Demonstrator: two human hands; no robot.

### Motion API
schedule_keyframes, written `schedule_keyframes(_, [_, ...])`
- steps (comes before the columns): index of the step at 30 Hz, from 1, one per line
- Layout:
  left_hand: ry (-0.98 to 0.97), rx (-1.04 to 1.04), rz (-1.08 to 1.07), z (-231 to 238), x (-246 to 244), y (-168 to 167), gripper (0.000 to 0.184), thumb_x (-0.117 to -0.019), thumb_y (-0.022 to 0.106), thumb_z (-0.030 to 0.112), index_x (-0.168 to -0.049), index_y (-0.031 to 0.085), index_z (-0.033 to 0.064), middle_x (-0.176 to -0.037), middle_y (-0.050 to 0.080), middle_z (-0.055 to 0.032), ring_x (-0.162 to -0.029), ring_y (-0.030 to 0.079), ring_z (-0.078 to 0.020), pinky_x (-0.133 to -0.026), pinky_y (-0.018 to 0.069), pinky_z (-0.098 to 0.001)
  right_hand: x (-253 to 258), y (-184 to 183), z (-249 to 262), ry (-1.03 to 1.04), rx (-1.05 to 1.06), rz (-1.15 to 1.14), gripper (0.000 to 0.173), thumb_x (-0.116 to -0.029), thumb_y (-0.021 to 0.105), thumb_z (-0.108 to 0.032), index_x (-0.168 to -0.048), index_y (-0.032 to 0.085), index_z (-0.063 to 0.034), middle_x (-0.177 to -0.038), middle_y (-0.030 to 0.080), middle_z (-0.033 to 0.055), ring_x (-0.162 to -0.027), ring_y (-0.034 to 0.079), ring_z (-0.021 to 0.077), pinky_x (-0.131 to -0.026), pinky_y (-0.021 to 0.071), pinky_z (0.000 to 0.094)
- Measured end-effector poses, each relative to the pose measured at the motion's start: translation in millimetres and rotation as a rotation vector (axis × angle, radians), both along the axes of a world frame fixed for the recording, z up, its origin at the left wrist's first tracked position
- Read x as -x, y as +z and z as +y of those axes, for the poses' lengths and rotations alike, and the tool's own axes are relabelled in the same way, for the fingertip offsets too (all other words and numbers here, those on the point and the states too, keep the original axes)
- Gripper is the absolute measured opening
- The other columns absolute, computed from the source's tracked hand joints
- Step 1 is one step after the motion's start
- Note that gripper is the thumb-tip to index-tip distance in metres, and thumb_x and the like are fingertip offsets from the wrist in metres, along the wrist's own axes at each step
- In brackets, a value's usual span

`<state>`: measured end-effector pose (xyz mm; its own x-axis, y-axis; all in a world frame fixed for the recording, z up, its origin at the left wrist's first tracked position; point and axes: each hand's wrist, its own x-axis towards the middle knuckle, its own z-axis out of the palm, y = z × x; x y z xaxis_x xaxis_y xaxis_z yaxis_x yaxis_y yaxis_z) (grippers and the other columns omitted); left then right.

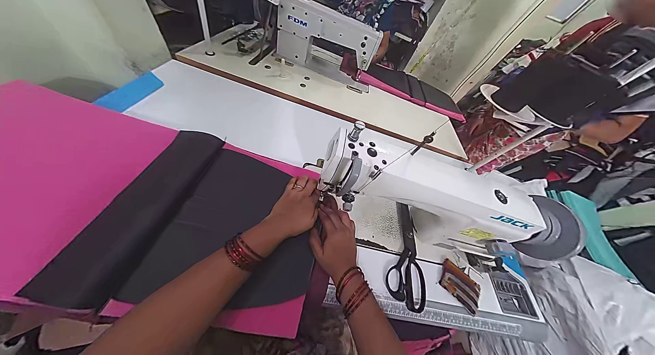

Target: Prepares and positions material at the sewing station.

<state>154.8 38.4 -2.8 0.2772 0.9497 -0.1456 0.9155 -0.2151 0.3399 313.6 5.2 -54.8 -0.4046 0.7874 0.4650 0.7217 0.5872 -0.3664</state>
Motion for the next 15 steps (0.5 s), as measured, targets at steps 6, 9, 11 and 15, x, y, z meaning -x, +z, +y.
schedule_keyframes(6, [-0.001, -0.016, 0.001, 0.1, 1.5, 1.9, 0.048, -0.1046, 0.034, 0.022, -0.139, 0.058, -0.0020, -0.160, 0.037, -0.0236, -0.154, 0.023, -0.0424, -0.123, 0.0126, -0.0604, 2.1, 5.8, 2.5, 0.002, 0.006, -0.027, 0.044, -0.0878, 0.056, -0.030, -0.114, 0.077, -0.0031, -0.128, 0.073, 0.0086, -0.113, 0.068, 0.0347, -0.084, 0.0521, 0.0545])
schedule_keyframes(9, [0.002, -0.039, -0.003, 0.4, 2.8, -0.7, 0.046, -0.1044, 0.037, 0.022, -0.138, 0.059, -0.0005, -0.159, 0.039, -0.0229, -0.153, 0.025, -0.0424, -0.123, 0.0143, -0.0606, 3.0, 8.2, 0.2, 0.001, 0.057, -0.036, 0.044, -0.0890, 0.058, -0.029, -0.118, 0.076, -0.0025, -0.131, 0.071, 0.0105, -0.118, 0.066, 0.0372, -0.089, 0.0519, 0.0582])
schedule_keyframes(11, [0.005, -0.041, -0.001, 0.7, 0.2, 0.2, 0.045, -0.1048, 0.040, 0.022, -0.138, 0.060, 0.0003, -0.159, 0.039, -0.0234, -0.153, 0.025, -0.0433, -0.123, 0.0143, -0.0605, 1.2, 11.2, -1.3, -0.008, 0.100, -0.050, 0.044, -0.0900, 0.059, -0.029, -0.121, 0.075, -0.0023, -0.133, 0.070, 0.0111, -0.122, 0.064, 0.0379, -0.092, 0.0513, 0.0592])
schedule_keyframes(15, [0.029, -0.179, -0.022, 0.1, 0.0, -9.0, 0.041, -0.1015, 0.045, 0.020, -0.129, 0.068, 0.0012, -0.152, 0.048, -0.0248, -0.149, 0.034, -0.0451, -0.121, 0.0219, -0.0614, 2.4, 12.6, -2.7, -0.014, 0.129, -0.033, 0.045, -0.0912, 0.059, -0.029, -0.125, 0.072, -0.0020, -0.136, 0.068, 0.0111, -0.127, 0.061, 0.0369, -0.096, 0.0502, 0.0591])
